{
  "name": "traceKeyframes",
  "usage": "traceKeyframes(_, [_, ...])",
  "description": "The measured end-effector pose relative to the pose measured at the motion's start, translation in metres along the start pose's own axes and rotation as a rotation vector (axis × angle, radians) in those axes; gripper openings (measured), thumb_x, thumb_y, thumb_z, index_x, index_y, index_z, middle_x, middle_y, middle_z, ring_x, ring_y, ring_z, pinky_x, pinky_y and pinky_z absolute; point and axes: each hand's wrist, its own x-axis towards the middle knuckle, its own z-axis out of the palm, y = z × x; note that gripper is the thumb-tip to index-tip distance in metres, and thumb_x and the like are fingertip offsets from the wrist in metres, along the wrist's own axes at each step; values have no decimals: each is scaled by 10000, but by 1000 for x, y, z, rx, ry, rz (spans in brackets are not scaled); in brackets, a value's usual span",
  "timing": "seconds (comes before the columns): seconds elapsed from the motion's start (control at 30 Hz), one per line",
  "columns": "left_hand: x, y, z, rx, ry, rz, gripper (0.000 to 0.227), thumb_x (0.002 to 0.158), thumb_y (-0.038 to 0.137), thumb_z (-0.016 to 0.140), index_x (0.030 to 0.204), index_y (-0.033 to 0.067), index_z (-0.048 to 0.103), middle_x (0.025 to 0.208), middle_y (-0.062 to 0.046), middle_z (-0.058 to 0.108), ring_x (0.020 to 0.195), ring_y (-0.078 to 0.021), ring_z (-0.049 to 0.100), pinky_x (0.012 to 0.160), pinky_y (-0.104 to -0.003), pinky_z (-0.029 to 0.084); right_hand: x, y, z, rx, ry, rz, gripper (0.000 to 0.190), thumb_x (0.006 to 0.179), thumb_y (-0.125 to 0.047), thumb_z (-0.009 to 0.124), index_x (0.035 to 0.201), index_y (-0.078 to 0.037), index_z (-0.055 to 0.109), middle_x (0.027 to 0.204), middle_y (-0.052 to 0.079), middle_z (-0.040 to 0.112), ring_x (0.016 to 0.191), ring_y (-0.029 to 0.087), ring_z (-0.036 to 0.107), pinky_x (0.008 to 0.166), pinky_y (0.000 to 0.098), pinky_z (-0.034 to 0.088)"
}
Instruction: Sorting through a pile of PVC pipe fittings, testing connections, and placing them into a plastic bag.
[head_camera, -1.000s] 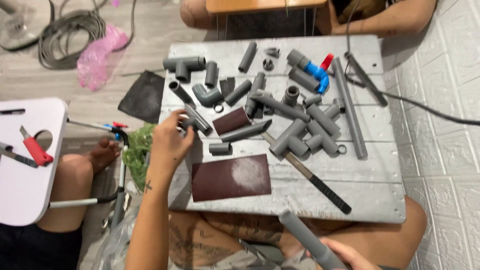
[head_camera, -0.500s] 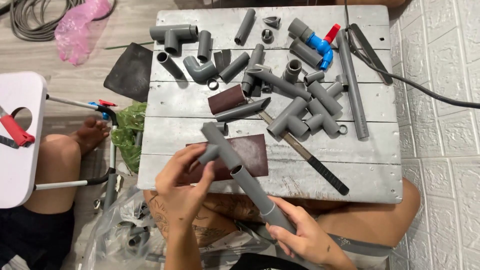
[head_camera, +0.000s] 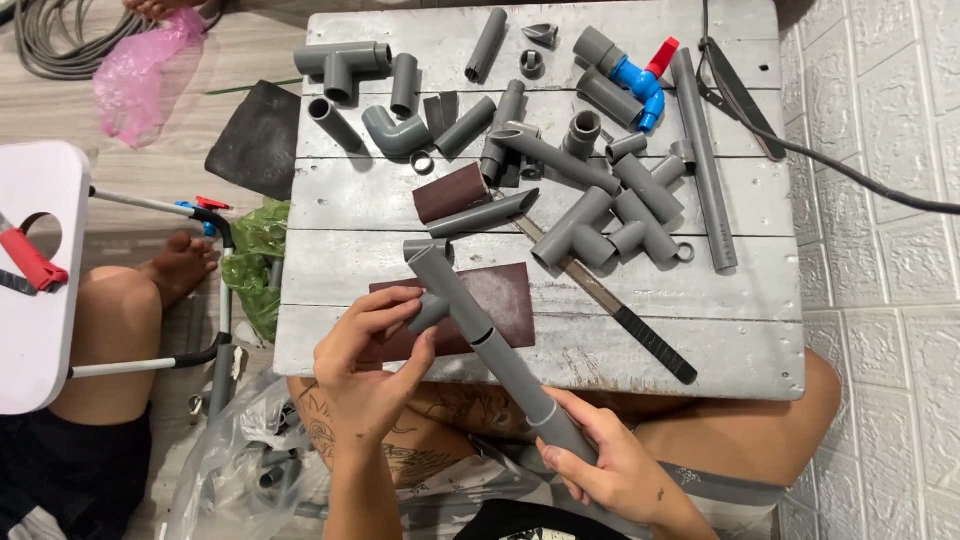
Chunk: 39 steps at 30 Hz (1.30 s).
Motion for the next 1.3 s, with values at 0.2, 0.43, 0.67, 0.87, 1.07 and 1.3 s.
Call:
traceKeyframes(0.2, [-5, -1, -2, -69, -31, -31, 219, 827, -22, 779, 1010, -25, 660, 1101, -240, 686, 1040, -292, 735, 815, -317, 719, 1, 3, 1, 49, -28, -8, 585, 927, -136, 610, 1488, -32, 480, 748, 51, 607, 499, 113, 518, 419, 240, 514])
traceKeyframes(0.43, [-15, -12, 1, -261, 4, -128, 241, 833, -31, 771, 1038, -31, 643, 1132, -249, 676, 1082, -299, 711, 837, -345, 703, -1, 10, 0, 16, -18, -44, 565, 923, -124, 625, 1467, -32, 502, 776, 44, 632, 496, 102, 523, 418, 236, 522])
traceKeyframes(0.67, [-21, -26, -3, -490, 26, -183, 230, 868, -58, 747, 1069, -3, 651, 1187, -230, 664, 1162, -296, 678, 953, -346, 629, -3, 13, -2, -47, 18, 12, 576, 902, -142, 650, 1460, -73, 524, 784, 29, 638, 500, 114, 545, 417, 236, 540])
traceKeyframes(0.87, [-22, -18, 3, -539, -17, -171, 229, 858, -64, 752, 1056, -11, 649, 1164, -234, 637, 1079, -301, 681, 846, -440, 737, -4, 14, 2, -40, 6, -64, 579, 913, -118, 643, 1471, -60, 501, 774, 32, 648, 505, 117, 545, 445, 241, 544])
traceKeyframes(1.07, [-25, -21, 1, -510, -14, -191, 247, 839, -35, 780, 1049, -1, 654, 1153, -232, 653, 1071, -287, 682, 826, -390, 724, -5, 19, 2, -16, 13, -82, 567, 902, -98, 649, 1451, -37, 522, 748, 34, 641, 478, 117, 535, 446, 235, 526])
traceKeyframes(1.3, [-30, -29, 2, -525, -5, -216, 256, 833, -28, 795, 1043, 21, 656, 1162, -217, 653, 1083, -279, 676, 803, -336, 677, -7, 22, 4, 5, 21, -95, 581, 898, -103, 659, 1458, -39, 518, 746, 35, 629, 482, 110, 527, 464, 242, 501])
